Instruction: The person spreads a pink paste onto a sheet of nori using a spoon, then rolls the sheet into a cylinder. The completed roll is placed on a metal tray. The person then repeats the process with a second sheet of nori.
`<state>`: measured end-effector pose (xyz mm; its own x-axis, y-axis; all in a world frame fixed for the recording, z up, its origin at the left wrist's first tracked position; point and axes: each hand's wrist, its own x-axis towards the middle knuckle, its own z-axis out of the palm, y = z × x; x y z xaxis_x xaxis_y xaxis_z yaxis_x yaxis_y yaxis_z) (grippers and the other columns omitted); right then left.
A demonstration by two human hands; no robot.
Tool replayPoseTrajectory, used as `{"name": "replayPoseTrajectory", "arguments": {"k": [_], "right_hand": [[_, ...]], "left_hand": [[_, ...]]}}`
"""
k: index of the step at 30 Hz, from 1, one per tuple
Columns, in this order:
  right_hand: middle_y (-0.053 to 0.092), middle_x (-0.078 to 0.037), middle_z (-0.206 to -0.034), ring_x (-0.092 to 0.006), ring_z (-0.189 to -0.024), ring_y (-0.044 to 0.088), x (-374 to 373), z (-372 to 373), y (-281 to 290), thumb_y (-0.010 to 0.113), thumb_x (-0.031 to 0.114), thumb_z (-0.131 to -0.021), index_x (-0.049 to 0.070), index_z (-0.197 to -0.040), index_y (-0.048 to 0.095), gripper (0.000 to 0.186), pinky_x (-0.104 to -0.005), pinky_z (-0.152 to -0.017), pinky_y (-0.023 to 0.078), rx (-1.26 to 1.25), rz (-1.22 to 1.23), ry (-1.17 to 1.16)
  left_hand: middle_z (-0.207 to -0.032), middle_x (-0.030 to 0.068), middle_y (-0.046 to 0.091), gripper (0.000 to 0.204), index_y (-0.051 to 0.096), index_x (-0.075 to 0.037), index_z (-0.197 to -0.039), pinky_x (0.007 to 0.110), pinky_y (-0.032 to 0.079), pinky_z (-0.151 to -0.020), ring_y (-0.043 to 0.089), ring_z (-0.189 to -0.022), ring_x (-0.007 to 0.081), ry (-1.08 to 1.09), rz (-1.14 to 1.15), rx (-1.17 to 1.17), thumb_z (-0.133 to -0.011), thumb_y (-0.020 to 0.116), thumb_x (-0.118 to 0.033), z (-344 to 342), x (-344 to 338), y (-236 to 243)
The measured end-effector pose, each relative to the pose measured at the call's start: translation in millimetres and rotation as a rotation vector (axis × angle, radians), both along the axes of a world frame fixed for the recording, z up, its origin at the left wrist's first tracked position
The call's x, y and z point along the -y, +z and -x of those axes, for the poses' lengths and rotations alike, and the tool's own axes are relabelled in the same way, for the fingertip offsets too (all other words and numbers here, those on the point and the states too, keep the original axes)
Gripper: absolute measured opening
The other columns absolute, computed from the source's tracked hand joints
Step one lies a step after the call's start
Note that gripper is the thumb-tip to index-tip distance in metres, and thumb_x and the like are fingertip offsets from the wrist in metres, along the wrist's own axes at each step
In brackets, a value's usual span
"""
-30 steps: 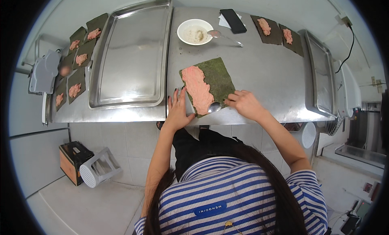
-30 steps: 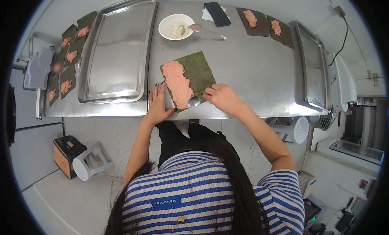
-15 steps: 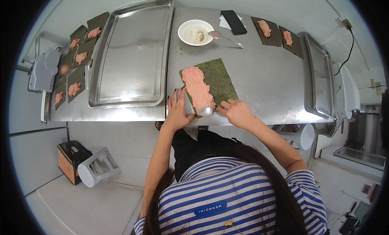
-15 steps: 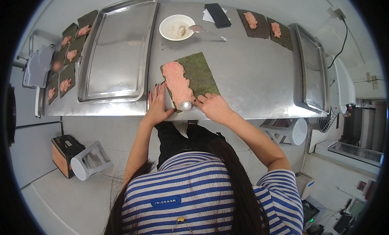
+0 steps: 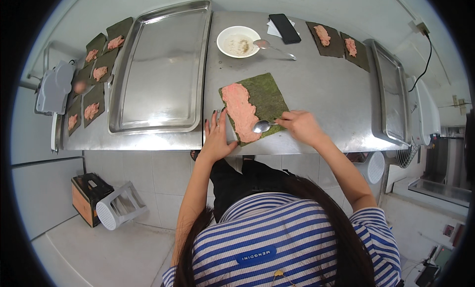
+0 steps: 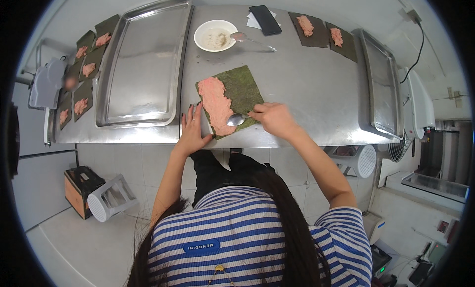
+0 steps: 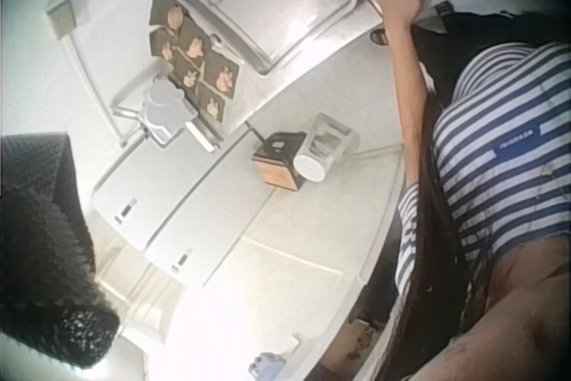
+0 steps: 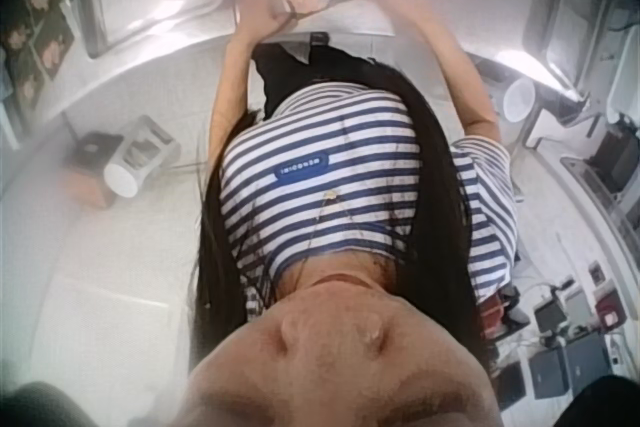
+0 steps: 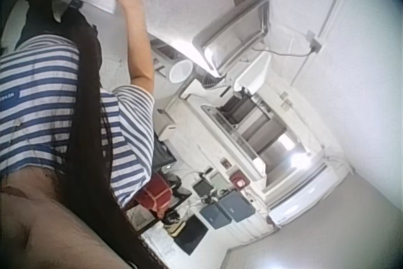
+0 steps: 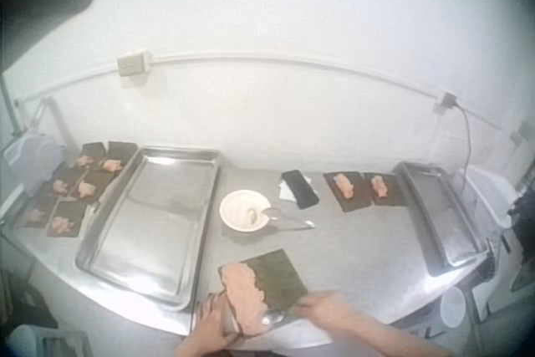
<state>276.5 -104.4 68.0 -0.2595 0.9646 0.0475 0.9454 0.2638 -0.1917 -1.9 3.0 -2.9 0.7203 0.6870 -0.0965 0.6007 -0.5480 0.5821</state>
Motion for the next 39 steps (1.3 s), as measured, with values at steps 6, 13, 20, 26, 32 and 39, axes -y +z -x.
{"name": "replayPoseTrajectory", "arguments": {"k": [6, 13, 20, 26, 32, 39], "right_hand": [[0.058, -0.001, -0.085, -0.0207, -0.079, 0.061, -32.4, 8.5, -21.0, 0.058, 0.007, -0.075, 0.014, -0.098, 0.071, 0.028, -0.0367, -0.066, 0.05, 0.009, -0.039, 0.042], [0.059, -0.002, -0.087, -0.0234, -0.083, 0.062, -83.5, 1.8, -33.8, 0.057, 0.006, -0.076, 0.014, -0.099, 0.072, 0.028, -0.0397, -0.067, 0.05, -0.02, -0.065, 0.014], [0.062, -0.004, -0.087, -0.026, -0.083, 0.063, -120.0, -1.0, -33.0, 0.056, 0.006, -0.078, 0.015, -0.099, 0.073, 0.028, -0.0409, -0.068, 0.051, -0.035, -0.052, -0.023], [0.063, -0.006, -0.083, -0.0287, -0.08, 0.064, -135.4, -2.0, -37.4, 0.056, 0.007, -0.079, 0.016, -0.098, 0.074, 0.027, -0.0418, -0.068, 0.051, -0.071, -0.086, -0.067], [0.064, -0.007, -0.085, -0.0295, -0.08, 0.065, -145.1, -5.5, -34.8, 0.057, 0.009, -0.081, 0.017, -0.098, 0.074, 0.025, -0.0433, -0.068, 0.05, -0.012, -0.034, -0.133], [0.063, -0.008, -0.086, -0.0294, -0.081, 0.065, -140.7, 2.1, -12.6, 0.058, 0.01, -0.078, 0.019, -0.1, 0.073, 0.028, -0.0435, -0.068, 0.051, 0.029, -0.003, -0.158]], "left_hand": [[-0.15, 0.0234, 0.026, 0.108, 0.007, -0.002, -0.149, 0.057, 0.009, -0.114, 0.012, -0.144, 0.0388, 0.001, 0.02, -0.002, -0.068, 0.074, -0.025, -0.6, 0.1, 2.7], [-0.15, 0.0238, 0.026, 0.107, 0.007, -0.002, -0.149, 0.057, 0.009, -0.114, 0.012, -0.144, 0.0392, 0.001, 0.009, -0.005, -0.069, 0.074, -0.026, -0.6, 1.2, 3.4], [-0.15, 0.0241, 0.026, 0.107, 0.007, 0.0, -0.149, 0.057, 0.009, -0.114, 0.012, -0.144, 0.039, -0.004, -0.004, -0.035, -0.07, 0.074, -0.029, -0.2, 2.1, 2.9], [-0.151, 0.0234, 0.024, 0.108, 0.006, 0.0, -0.149, 0.058, 0.009, -0.114, 0.011, -0.144, 0.0386, -0.016, -0.014, -0.049, -0.071, 0.073, -0.031, 0.3, 2.7, 4.0], [-0.151, 0.0231, 0.024, 0.108, 0.006, 0.0, -0.149, 0.058, 0.01, -0.114, 0.011, -0.144, 0.039, -0.023, -0.016, -0.077, -0.071, 0.073, -0.031, -0.9, 2.2, 4.7], [-0.15, 0.0247, 0.024, 0.108, 0.006, 0.001, -0.149, 0.058, 0.011, -0.113, 0.011, -0.144, 0.0392, -0.019, -0.019, -0.083, -0.07, 0.073, -0.031, 0.1, 1.4, 0.9]]}}
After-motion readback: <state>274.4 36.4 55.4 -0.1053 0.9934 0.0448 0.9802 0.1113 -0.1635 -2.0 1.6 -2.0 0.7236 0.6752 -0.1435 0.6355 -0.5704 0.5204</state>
